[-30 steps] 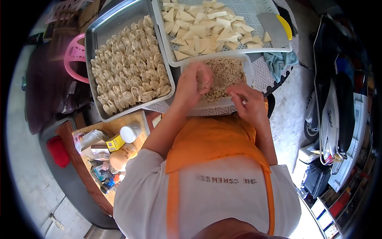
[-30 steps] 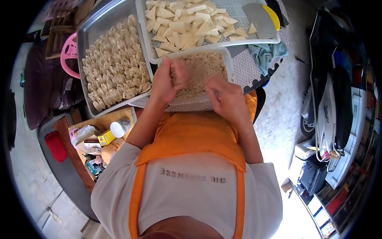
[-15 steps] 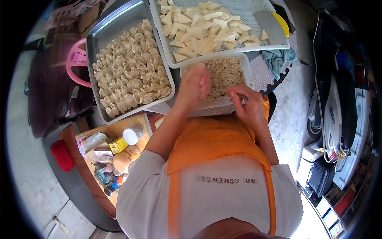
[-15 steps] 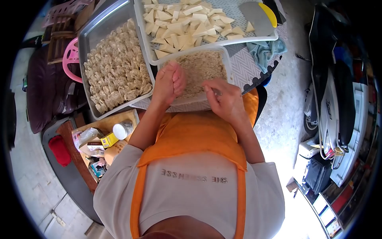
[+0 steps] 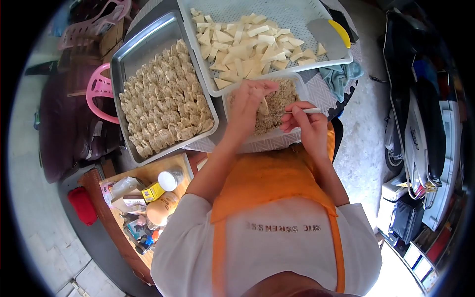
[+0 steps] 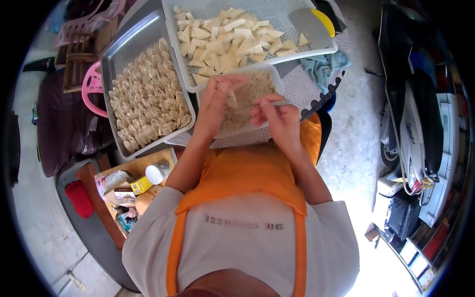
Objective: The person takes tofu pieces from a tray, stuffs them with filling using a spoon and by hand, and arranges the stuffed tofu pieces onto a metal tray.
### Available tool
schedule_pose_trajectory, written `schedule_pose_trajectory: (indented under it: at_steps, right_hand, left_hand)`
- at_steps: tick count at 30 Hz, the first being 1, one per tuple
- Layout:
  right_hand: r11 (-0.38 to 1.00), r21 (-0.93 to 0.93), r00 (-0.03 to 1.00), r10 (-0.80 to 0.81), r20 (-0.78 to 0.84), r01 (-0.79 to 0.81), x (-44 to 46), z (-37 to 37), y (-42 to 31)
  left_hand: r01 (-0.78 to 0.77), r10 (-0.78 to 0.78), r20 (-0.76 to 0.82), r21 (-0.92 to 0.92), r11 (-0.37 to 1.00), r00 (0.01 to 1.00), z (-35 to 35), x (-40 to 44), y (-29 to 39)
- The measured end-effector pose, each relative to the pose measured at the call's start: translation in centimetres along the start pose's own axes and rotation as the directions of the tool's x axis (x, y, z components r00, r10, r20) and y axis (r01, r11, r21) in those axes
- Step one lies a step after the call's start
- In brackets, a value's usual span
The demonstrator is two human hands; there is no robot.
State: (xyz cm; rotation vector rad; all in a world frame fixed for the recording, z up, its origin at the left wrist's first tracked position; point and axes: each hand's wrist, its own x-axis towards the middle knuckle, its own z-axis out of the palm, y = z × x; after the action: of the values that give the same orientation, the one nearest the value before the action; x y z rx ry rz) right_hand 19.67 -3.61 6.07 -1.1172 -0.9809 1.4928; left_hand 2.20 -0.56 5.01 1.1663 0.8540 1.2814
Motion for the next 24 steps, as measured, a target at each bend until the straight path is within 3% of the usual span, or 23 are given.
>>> schedule_pose_trajectory:
  at_steps: [3, 9, 12, 15, 18, 21, 24]
  right_hand:
    - [0.999, 0.043, 0.998, -0.021, -0.064, 0.024, 0.4, -0.2, -0.9]
    - [0.981, -0.083, 0.975, -0.186, -0.122, 0.176, 0.3, -0.6, -1.3]
    - [0.964, -0.150, 0.966, -0.235, -0.108, 0.218, 0.6, -0.7, -0.8]
    - [0.950, -0.192, 0.961, -0.263, -0.079, 0.244, 1.0, -0.8, 0.2]
    - [0.919, -0.295, 0.958, -0.286, -0.035, 0.263, 1.2, -0.9, 1.1]
    - [0.898, -0.354, 0.960, -0.278, 0.000, 0.260, 1.4, -0.6, 1.5]
    - [0.891, -0.375, 0.963, -0.268, 0.017, 0.255, 1.4, -0.2, 1.8]
  left_hand:
    - [-0.073, 0.063, 0.047, 0.240, 0.968, 0.997, 0.0, -0.4, 0.5]
    - [0.132, -0.125, -0.044, 0.225, 0.965, 0.991, -1.0, -1.4, -0.1]
    - [0.282, -0.271, -0.106, 0.108, 0.953, 0.957, -0.7, -1.6, 0.3]
    - [0.245, -0.255, -0.052, -0.139, 0.959, 0.966, -0.8, -1.4, 0.5]
    - [0.251, -0.320, -0.209, -0.299, 0.921, 0.924, 0.4, -1.0, 0.8]
    - [0.305, -0.349, 0.010, -0.509, 0.805, 0.937, -1.0, -0.8, 0.1]
    - [0.383, -0.457, -0.010, -0.527, 0.758, 0.889, -0.9, -1.6, 0.1]
